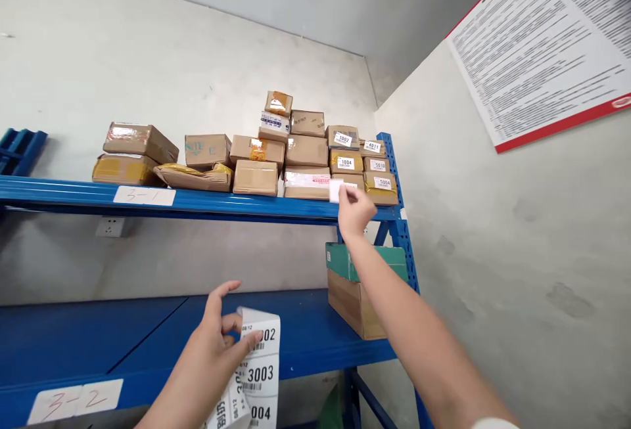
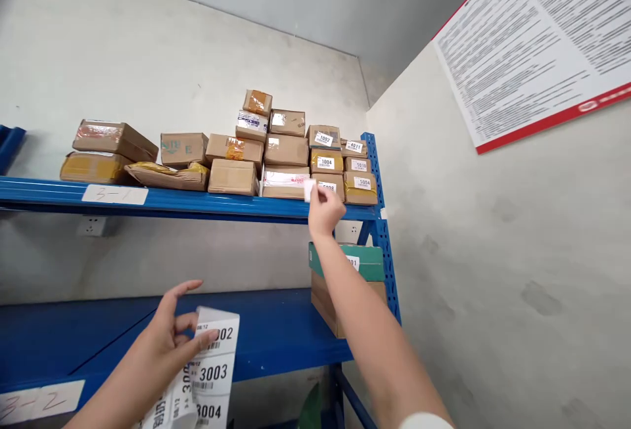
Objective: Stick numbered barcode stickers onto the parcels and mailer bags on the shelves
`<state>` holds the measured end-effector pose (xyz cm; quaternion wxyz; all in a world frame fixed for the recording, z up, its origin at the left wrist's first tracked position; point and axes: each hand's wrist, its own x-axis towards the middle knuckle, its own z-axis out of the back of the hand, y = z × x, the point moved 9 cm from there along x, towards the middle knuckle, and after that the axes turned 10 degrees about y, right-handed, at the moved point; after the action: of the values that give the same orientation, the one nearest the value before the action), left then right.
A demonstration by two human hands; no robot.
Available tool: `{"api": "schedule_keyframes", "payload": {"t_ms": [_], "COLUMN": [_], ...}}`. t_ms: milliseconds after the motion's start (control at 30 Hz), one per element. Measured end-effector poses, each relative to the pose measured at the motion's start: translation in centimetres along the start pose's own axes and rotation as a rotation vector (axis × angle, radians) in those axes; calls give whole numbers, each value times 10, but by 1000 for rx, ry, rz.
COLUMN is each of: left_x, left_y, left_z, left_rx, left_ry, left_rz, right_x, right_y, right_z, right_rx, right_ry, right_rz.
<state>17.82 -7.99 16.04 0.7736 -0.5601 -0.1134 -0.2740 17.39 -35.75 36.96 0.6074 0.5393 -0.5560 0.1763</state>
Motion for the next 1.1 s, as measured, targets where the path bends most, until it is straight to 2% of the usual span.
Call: {"api": "schedule_keyframes", "payload": {"t_ms": [33,100,133,200,267,367,433,500,533,567,633,700,767,833,967,1100], "left_x": [5,13,16,20,23,27,29,33,36,40,49,57,61,66,80,102], "left_y": [-7,-16,-19,-22,-23,-35,-52,-68,-74,-77,-79,-77,-75,-75,-79,-83], "left_z": [2,1,0,0,1,12,26,34,34,31,22,13,7,-1,-16,-12], "left_rx": [36,86,100,93,70,133,241,314,321,309,233,137,45,-44,-230,-249], "left_ry": [-16,-6,3,15,34,-2,-118,-211,-216,-194,-118,-80,-88,-82,-63,-131], "left_rz": [-18,-30,-20,30,77,55,-32,-122,-148,-156,-153,-122,-110,-136,-196,-226], "right_x": [18,34,37,38,33,11,-18,-68,-95,-113,-126,-121,-114,-103,-78,-67], "right_y": [26,59,62,52,40,35,31,28,28,28,25,13,-5,-16,-17,-6], "right_z": [-1,-32,-53,-88,-102,-97,-96,-108,-111,-108,-97,-87,-84,-82,-69,-66], "right_rx": [-146,-457,-601,-762,-787,-570,-215,146,223,220,166,165,224,251,247,153], "right_ry": [-54,17,108,297,355,406,639,1045,1210,1245,1139,1011,990,956,791,738], "right_rz": [248,629,755,839,838,744,582,351,263,236,226,144,8,-46,0,109]}}
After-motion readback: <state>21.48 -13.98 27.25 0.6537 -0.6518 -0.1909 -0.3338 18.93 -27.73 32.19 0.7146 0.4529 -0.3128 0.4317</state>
